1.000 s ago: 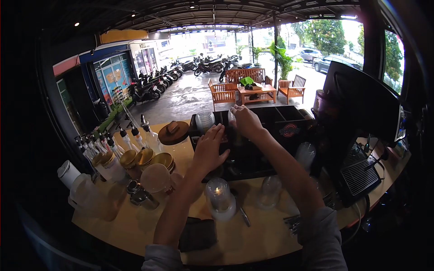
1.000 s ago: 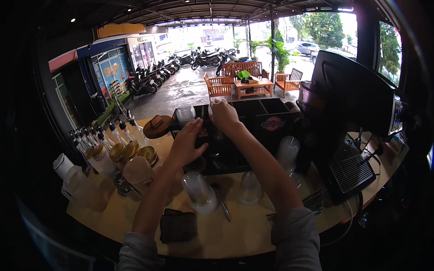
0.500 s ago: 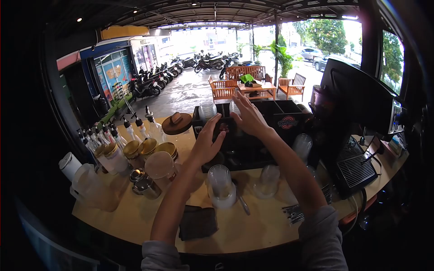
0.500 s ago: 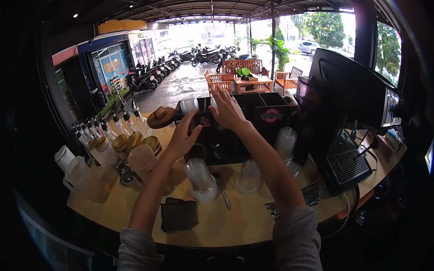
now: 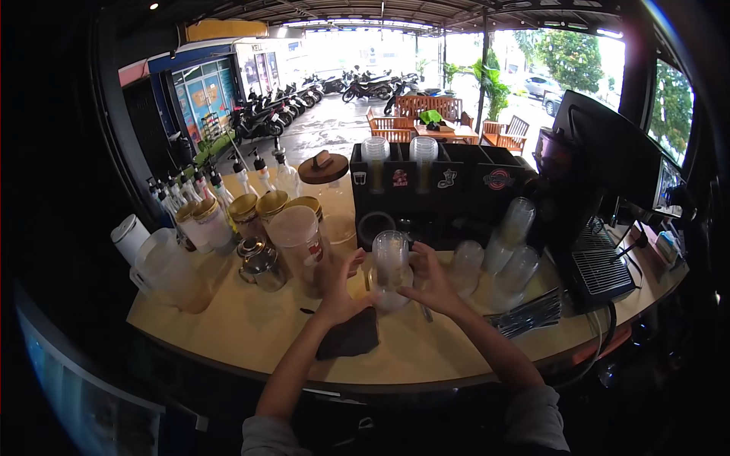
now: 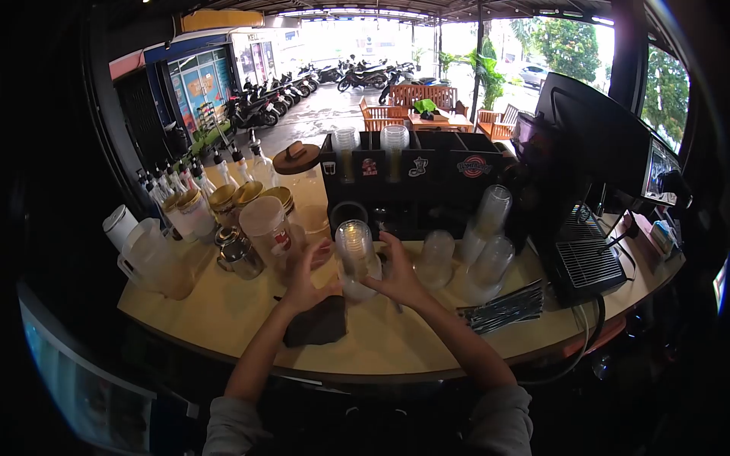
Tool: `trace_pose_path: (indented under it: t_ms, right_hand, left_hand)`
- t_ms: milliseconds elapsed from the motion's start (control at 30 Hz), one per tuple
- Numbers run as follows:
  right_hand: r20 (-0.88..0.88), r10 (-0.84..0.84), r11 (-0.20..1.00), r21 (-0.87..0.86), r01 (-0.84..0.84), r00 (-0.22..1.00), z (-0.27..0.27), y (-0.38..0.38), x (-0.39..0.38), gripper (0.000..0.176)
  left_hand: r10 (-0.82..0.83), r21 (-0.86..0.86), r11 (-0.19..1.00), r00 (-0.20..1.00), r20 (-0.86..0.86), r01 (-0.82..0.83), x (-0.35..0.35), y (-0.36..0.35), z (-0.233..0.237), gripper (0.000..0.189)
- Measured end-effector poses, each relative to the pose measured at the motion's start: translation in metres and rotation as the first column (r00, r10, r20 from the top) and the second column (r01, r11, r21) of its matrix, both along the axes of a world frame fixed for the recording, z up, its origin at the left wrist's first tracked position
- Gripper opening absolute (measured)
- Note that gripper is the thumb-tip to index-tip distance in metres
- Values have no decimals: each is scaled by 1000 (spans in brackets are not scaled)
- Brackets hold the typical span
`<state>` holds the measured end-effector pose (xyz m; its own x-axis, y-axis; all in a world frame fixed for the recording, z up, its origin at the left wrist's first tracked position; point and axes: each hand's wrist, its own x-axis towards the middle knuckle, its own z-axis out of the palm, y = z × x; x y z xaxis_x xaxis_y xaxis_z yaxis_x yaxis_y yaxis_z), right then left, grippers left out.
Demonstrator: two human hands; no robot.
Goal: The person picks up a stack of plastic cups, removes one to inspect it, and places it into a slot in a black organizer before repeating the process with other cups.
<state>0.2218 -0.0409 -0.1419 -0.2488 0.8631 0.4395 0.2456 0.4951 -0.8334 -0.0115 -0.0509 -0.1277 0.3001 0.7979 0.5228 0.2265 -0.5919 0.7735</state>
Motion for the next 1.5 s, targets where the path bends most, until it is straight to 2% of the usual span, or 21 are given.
trace_pose_path:
  t_ms: [67,100,167,333,400,533,600,700,1333,1433,1500]
  right_hand:
    - [6,37,999,36,-37,999,-24,8,-3,107]
    - [92,4,1000,4,-4,996,-18,6,-6,110]
    - [91,21,1000,-13,-20,996,-4,-2,-17,111]
    - [116,25,1000,8,-26,993,-9,3,-26,113]
    - [100,3,1000,-31,0,995,-11,3,-26,109]
    - [89,-9,1000,-19,11,996,-11,1,-28,104]
    - [72,25,997,-71,-20,997,-11,0,-26,106]
    - [112,-15,1000,-24,17,994,-12,-3,-26,104]
    - [86,-107,991,-75,113,991,-16,-5,-28,97]
    - [65,-104,990,-86,109,992,-13,-5,-29,95]
    - [-29,-85,991,-101,82,996,-8,-7,-30,88]
  left_hand:
    - [19,25,1000,982,-187,-14,1,1,-18,92]
    - [10,6,1000,964,-266,-9,0,9,-29,105]
    - [3,-34,999,968,-251,-12,3,17,-51,106]
    - [-44,-111,994,978,-201,22,18,17,-43,112]
    - [-107,-152,985,986,-129,87,23,19,-38,115]
    - [-118,-142,985,986,-118,101,28,20,-36,116]
    - [-95,-168,983,990,-100,77,28,22,-40,115]
    - [-122,-186,976,991,-59,109,26,26,-50,115]
    - [-85,-165,984,991,-107,66,24,24,-47,119]
    - [-92,-181,981,991,-95,73,25,22,-46,119]
    - [-107,-192,977,992,-68,92,25,22,-47,117]
